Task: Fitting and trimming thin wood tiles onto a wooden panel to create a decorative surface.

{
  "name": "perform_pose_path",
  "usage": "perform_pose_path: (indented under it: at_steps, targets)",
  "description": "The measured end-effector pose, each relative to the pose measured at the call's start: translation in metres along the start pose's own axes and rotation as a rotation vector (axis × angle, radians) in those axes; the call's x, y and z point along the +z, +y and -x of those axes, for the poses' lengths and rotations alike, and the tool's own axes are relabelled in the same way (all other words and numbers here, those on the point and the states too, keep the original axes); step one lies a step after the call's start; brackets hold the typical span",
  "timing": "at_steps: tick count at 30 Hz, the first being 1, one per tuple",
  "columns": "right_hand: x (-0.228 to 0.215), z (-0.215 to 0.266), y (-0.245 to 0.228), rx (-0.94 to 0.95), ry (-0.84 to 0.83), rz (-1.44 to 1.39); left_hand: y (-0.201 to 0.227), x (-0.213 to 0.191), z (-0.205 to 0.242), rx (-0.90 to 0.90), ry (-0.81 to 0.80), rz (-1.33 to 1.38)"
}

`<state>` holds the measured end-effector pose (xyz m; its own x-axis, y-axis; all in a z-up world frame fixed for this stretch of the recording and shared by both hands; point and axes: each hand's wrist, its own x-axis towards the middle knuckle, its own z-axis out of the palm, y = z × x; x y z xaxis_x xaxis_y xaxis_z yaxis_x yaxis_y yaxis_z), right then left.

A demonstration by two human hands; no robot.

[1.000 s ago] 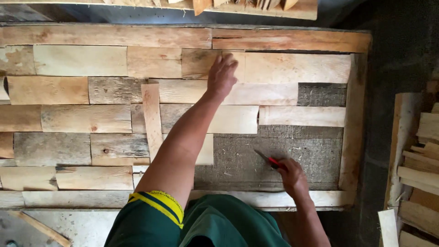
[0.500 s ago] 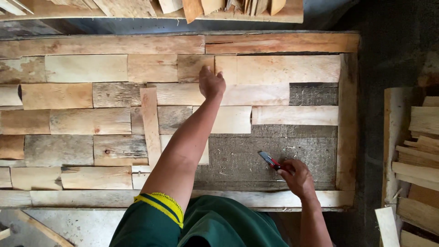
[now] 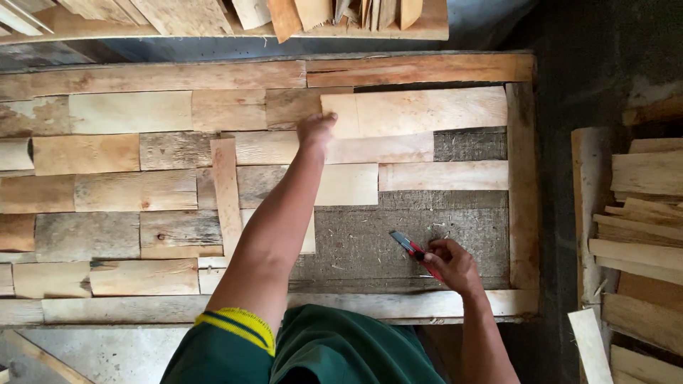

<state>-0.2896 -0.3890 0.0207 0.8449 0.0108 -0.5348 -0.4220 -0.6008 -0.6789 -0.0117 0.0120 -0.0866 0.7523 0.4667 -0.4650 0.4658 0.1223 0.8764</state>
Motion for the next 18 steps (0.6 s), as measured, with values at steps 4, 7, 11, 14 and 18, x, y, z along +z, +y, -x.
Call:
perform_pose_path:
  at_steps: [4, 7, 11, 14, 18]
  targets:
    - [-0.005, -0.009, 0.013, -0.054, -0.017, -0.093, 0.031, -0.04, 0.071, -0.26, -0.168, 0.11]
    - [-0.008, -0.004, -0.014, -0.159, 0.031, -0.152, 0.015, -0.071, 0.113, -0.147, -0.329, 0.312]
    - [-0.004, 0.015, -0.094, -0.099, 0.113, -0.303, 0.035, -0.117, 0.205, -0.175, -0.389, 0.539]
    - [0.02, 0.0, -0.104, -0.104, 0.002, -0.814, 0.03, -0.141, 0.26, -0.205, -0.416, 0.644]
    - [0.058, -0.017, -0.098, 0.011, -0.136, -1.323, -0.025, -0.164, 0.292, -0.195, -0.516, 0.962]
